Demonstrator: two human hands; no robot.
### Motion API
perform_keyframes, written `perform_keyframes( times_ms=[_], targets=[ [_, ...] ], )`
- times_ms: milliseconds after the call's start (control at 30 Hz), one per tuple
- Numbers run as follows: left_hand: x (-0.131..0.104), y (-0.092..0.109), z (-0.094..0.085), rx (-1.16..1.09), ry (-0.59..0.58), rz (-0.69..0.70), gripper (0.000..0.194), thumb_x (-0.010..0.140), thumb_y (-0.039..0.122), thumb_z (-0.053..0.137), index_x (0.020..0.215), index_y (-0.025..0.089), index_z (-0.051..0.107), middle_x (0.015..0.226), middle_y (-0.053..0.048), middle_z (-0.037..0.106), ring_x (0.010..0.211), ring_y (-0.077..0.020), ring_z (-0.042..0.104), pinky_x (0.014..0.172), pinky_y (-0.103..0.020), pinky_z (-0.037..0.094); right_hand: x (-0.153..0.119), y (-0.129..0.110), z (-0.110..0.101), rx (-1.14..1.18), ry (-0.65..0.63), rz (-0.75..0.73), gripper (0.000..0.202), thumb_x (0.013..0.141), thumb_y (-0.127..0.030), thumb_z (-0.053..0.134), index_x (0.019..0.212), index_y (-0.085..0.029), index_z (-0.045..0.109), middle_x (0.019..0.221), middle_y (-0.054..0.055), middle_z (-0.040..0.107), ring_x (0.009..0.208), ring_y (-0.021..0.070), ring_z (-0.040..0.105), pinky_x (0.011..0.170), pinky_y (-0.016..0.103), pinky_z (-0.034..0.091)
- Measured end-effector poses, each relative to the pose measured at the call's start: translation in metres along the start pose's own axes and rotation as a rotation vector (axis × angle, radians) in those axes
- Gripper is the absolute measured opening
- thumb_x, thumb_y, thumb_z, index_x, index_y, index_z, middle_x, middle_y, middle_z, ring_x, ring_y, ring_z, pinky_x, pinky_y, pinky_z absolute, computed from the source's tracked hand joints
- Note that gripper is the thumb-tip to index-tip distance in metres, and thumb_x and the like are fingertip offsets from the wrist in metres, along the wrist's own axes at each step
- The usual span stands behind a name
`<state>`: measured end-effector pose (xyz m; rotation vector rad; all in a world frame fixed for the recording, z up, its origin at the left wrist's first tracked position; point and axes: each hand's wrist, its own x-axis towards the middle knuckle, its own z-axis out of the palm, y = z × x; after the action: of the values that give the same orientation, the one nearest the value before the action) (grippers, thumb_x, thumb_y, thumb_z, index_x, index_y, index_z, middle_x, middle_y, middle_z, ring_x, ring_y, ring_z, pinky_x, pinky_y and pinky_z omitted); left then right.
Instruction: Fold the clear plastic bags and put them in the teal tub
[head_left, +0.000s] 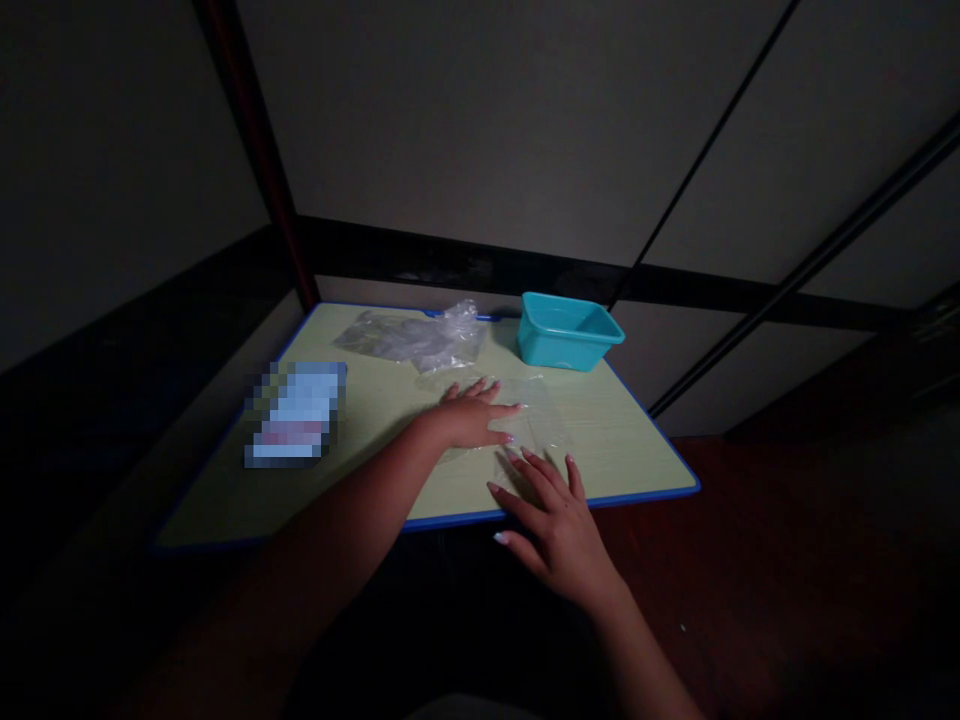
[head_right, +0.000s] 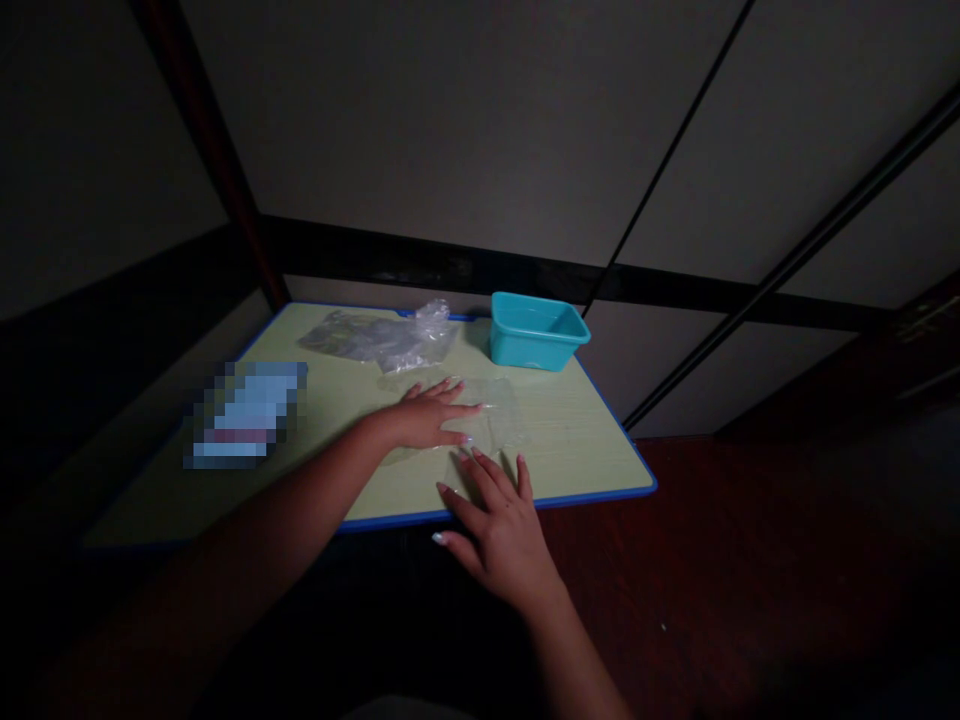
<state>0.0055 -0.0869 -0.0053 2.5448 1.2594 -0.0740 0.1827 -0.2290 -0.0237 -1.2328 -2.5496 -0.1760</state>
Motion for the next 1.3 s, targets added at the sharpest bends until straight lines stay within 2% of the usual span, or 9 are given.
perform_keyframes(
  times_ms=[100,167,267,367,533,833,1100,1300],
  targets=[
    [0.000,-0.001,0.000,-0.002,-0.005,-0.004,0.062,0.082,0.065,0.040,0.138,0.047,0.022,0.152,0.000,0.003,0.138,-0.0299,0.002,0.103,-0.059,0.008,-0.002,-0.002,-0.001,0.035,-0.006,-0.045,0.048,0.086,-0.046,0.050,0.132,-0.033,0.046,0.141,0.008,0.039,0.130,0.0287,0.031,0.106,0.059,0.009],
    [0.001,-0.002,0.001,-0.003,-0.005,-0.002,0.062,0.082,0.065,0.041,0.138,0.047,0.022,0.152,0.001,0.003,0.138,-0.0301,0.001,0.103,-0.060,0.008,-0.005,0.001,-0.003,0.049,0.013,-0.048,0.049,0.086,-0.043,0.049,0.133,-0.030,0.044,0.140,0.009,0.040,0.130,0.0271,0.033,0.107,0.057,0.010],
    [0.001,-0.002,0.001,-0.005,-0.001,0.000,0.062,0.081,0.066,0.041,0.138,0.048,0.021,0.152,0.001,0.003,0.138,-0.0294,0.001,0.103,-0.060,0.007,-0.010,0.009,-0.006,0.053,0.062,-0.024,0.040,0.087,-0.038,0.050,0.125,-0.025,0.053,0.135,0.010,0.046,0.128,0.0259,0.036,0.108,0.055,0.012],
    [0.001,0.000,0.000,-0.007,-0.007,-0.008,0.062,0.081,0.066,0.041,0.138,0.047,0.022,0.152,0.000,0.004,0.139,-0.0292,0.001,0.103,-0.060,0.008,-0.014,0.017,-0.007,0.058,0.090,-0.024,0.032,0.086,-0.035,0.052,0.114,-0.024,0.060,0.131,0.009,0.051,0.127,0.0262,0.038,0.107,0.055,0.017],
    [0.000,0.000,0.000,-0.008,0.002,-0.007,0.062,0.081,0.065,0.041,0.138,0.048,0.022,0.152,0.000,0.004,0.138,-0.0292,0.003,0.103,-0.060,0.009,-0.014,0.014,0.001,0.068,0.093,-0.006,0.037,0.086,-0.034,0.051,0.121,-0.023,0.056,0.134,0.010,0.048,0.127,0.0260,0.037,0.105,0.054,0.023],
    [0.001,-0.001,0.002,-0.011,0.014,0.001,0.062,0.081,0.065,0.042,0.138,0.047,0.023,0.152,-0.003,0.005,0.139,-0.0290,0.002,0.103,-0.060,0.009,-0.004,0.006,0.007,0.044,0.040,0.028,0.044,0.088,-0.032,0.047,0.130,-0.022,0.047,0.135,0.010,0.048,0.129,0.0256,0.034,0.106,0.056,0.016],
    [-0.001,0.002,-0.002,0.011,-0.008,-0.017,0.060,0.083,0.060,0.043,0.138,0.047,0.022,0.152,-0.001,0.004,0.139,-0.0284,0.003,0.104,-0.059,0.009,0.011,-0.005,0.005,0.017,0.033,0.110,0.041,0.087,-0.037,0.048,0.126,-0.025,0.050,0.142,0.010,0.039,0.133,0.0301,0.026,0.104,0.063,0.009],
    [-0.001,0.001,-0.002,0.000,0.011,-0.005,0.052,0.088,0.055,0.037,0.138,0.046,0.024,0.152,0.000,0.006,0.139,-0.0275,0.005,0.104,-0.059,0.010,0.019,-0.007,0.005,0.094,0.060,0.087,0.037,0.089,-0.030,0.045,0.125,-0.025,0.050,0.131,0.009,0.052,0.129,0.0266,0.035,0.104,0.062,0.010]
  ],
)
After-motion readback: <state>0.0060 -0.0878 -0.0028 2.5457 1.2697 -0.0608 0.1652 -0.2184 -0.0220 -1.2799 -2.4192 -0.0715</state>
